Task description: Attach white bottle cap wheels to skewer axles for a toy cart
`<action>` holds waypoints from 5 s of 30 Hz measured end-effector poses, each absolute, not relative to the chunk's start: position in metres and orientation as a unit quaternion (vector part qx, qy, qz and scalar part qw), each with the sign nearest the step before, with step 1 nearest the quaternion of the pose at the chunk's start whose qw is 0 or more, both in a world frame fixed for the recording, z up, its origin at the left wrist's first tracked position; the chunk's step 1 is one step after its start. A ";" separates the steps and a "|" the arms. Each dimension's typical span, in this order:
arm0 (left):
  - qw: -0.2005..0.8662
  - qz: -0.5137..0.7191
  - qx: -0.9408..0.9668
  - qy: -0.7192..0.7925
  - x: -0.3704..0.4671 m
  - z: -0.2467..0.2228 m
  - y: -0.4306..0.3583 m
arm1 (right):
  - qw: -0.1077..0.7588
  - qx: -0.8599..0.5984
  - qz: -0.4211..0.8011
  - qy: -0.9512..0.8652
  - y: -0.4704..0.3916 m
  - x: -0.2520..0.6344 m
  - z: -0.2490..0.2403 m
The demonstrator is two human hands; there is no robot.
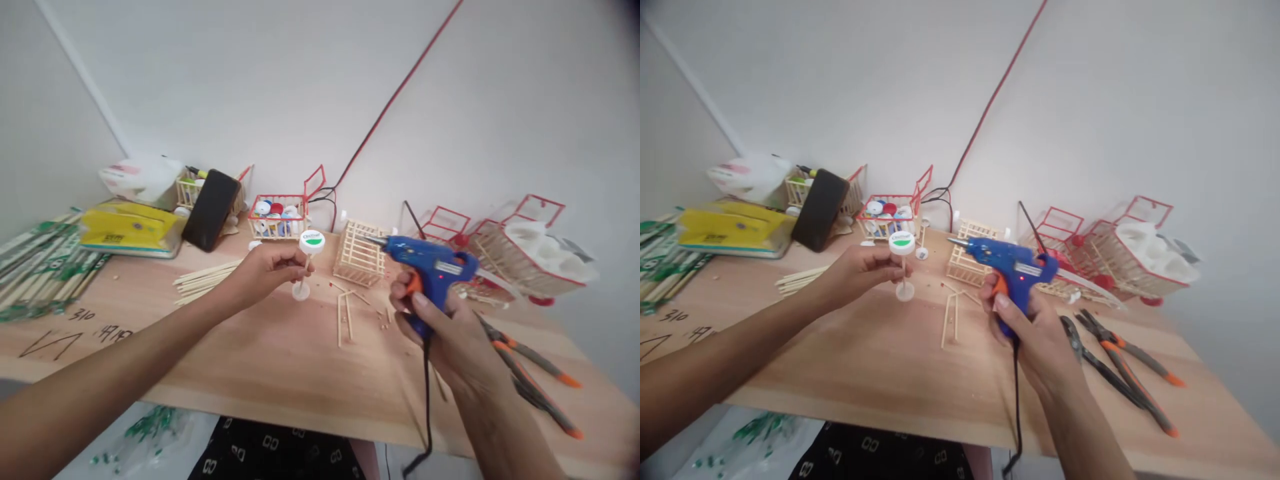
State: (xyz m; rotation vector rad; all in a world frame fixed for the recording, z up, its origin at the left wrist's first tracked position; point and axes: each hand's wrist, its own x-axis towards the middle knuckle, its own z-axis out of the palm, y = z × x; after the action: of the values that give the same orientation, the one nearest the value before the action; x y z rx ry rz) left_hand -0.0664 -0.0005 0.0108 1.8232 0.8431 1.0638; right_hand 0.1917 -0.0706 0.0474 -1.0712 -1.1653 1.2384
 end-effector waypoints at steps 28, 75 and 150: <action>0.460 0.415 0.680 0.393 -0.076 -0.001 -0.001 | 0.244 -0.565 0.230 -0.754 -0.064 0.171 -0.008; 0.462 0.416 0.683 0.383 -0.074 0.000 -0.003 | 0.216 -0.532 0.134 -0.808 -0.060 0.175 -0.011; 0.439 0.364 0.759 0.314 -0.077 0.003 -0.006 | 0.226 -0.537 0.149 -0.799 -0.063 0.177 -0.011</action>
State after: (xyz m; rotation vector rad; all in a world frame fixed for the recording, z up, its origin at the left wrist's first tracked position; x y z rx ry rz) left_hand -0.0775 -0.0059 0.0026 1.8861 0.7794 0.9049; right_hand 0.1768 -0.0631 -0.0106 -1.4808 -2.2012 0.4118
